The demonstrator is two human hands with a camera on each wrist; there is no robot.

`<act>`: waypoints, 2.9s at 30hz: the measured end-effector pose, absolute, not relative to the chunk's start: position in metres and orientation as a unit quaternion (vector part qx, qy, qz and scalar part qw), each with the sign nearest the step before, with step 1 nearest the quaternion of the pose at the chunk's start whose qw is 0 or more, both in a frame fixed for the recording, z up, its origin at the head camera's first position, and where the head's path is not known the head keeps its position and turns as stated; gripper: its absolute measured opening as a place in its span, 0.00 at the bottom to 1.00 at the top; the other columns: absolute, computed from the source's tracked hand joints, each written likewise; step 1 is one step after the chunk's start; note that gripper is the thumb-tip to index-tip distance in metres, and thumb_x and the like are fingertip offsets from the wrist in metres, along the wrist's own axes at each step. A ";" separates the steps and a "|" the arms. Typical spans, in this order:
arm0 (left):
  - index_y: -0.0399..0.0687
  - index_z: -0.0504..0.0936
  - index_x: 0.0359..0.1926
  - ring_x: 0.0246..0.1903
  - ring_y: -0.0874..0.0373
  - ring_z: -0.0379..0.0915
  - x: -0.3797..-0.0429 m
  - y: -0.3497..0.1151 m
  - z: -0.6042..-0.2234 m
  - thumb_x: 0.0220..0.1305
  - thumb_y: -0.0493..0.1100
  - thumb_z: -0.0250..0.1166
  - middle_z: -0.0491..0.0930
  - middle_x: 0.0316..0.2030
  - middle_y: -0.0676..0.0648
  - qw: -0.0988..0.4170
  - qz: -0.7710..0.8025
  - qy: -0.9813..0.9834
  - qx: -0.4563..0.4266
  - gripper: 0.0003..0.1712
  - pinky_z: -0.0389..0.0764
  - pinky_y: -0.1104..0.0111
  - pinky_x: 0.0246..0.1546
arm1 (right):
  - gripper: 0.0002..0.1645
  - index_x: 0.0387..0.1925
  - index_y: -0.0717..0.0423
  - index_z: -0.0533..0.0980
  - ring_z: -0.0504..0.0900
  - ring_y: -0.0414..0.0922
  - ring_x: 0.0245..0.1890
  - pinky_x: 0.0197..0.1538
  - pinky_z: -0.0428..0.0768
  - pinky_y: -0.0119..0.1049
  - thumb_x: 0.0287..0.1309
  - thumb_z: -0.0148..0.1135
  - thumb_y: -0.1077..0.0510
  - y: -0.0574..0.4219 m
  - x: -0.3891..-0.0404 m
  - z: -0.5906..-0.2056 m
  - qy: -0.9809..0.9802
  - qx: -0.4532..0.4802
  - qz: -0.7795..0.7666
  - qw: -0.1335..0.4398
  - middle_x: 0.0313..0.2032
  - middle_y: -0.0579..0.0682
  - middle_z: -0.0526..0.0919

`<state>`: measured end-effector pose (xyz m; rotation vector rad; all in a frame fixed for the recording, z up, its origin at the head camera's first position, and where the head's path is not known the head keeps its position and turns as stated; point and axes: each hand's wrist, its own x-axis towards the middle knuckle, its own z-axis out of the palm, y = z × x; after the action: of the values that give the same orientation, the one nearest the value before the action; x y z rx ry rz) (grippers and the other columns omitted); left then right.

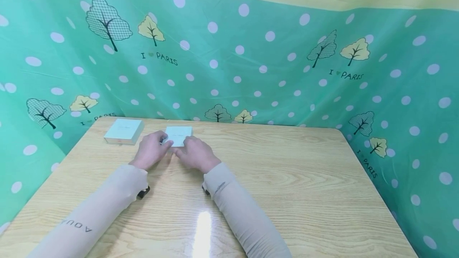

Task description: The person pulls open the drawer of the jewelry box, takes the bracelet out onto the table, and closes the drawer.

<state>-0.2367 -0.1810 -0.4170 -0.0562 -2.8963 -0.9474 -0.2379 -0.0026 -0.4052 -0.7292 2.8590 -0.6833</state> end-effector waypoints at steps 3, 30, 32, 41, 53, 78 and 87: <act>0.31 0.74 0.54 0.51 0.36 0.73 -0.237 -0.180 -0.417 0.67 0.46 0.60 0.76 0.50 0.31 0.046 -0.310 -0.949 -0.018 0.23 0.76 0.49 0.49 | 0.37 0.61 0.60 0.71 0.73 0.50 0.60 0.61 0.72 0.41 0.65 0.51 0.36 -0.001 -0.238 -0.405 0.942 -0.243 -0.224 0.054 0.61 0.56 0.73; 0.31 0.74 0.54 0.46 0.40 0.76 -0.238 -0.170 -0.418 0.67 0.47 0.60 0.77 0.49 0.32 0.044 -0.310 -0.949 -0.019 0.23 0.78 0.51 0.45 | 0.35 0.60 0.62 0.71 0.74 0.50 0.59 0.60 0.72 0.41 0.65 0.53 0.39 0.010 -0.238 -0.405 0.940 -0.235 -0.242 0.051 0.61 0.57 0.73; 0.31 0.74 0.54 0.46 0.39 0.75 -0.238 -0.169 -0.418 0.67 0.46 0.60 0.77 0.49 0.32 0.046 -0.309 -0.950 -0.021 0.23 0.78 0.51 0.45 | 0.35 0.60 0.61 0.71 0.74 0.50 0.58 0.60 0.72 0.41 0.65 0.52 0.39 0.010 -0.238 -0.405 0.940 -0.235 -0.242 0.049 0.60 0.57 0.74; 0.31 0.74 0.53 0.44 0.40 0.76 -0.238 -0.165 -0.417 0.67 0.46 0.60 0.77 0.47 0.32 0.047 -0.311 -0.949 -0.020 0.23 0.78 0.52 0.44 | 0.31 0.56 0.61 0.74 0.78 0.45 0.44 0.53 0.77 0.39 0.65 0.54 0.40 0.014 -0.238 -0.406 0.937 -0.235 -0.253 0.052 0.55 0.56 0.77; 0.31 0.74 0.54 0.47 0.39 0.75 -0.237 -0.159 -0.418 0.67 0.46 0.60 0.77 0.48 0.32 0.042 -0.312 -0.949 -0.023 0.23 0.77 0.51 0.47 | 0.34 0.60 0.61 0.72 0.73 0.50 0.59 0.61 0.71 0.42 0.65 0.53 0.39 0.020 -0.237 -0.404 0.940 -0.229 -0.249 0.055 0.62 0.56 0.72; 0.27 0.71 0.58 0.50 0.35 0.71 -0.246 -0.155 -0.411 0.68 0.44 0.56 0.72 0.51 0.29 0.085 -0.267 -0.958 -0.055 0.26 0.73 0.47 0.52 | 0.32 0.54 0.63 0.74 0.78 0.50 0.46 0.50 0.78 0.43 0.64 0.54 0.40 0.018 -0.245 -0.409 0.957 -0.156 -0.242 0.021 0.52 0.57 0.75; 0.28 0.70 0.61 0.60 0.35 0.63 -0.260 -0.159 -0.408 0.67 0.37 0.56 0.67 0.59 0.30 0.050 -0.264 -0.959 -0.092 0.24 0.65 0.49 0.61 | 0.31 0.55 0.63 0.72 0.78 0.48 0.36 0.40 0.80 0.41 0.64 0.56 0.42 0.016 -0.251 -0.410 0.954 -0.061 -0.289 0.045 0.44 0.57 0.79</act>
<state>-0.2602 -0.1589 -0.4079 -0.2809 -2.9200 -0.8035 -0.2514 0.0160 -0.4097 -0.1867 2.9153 -0.8837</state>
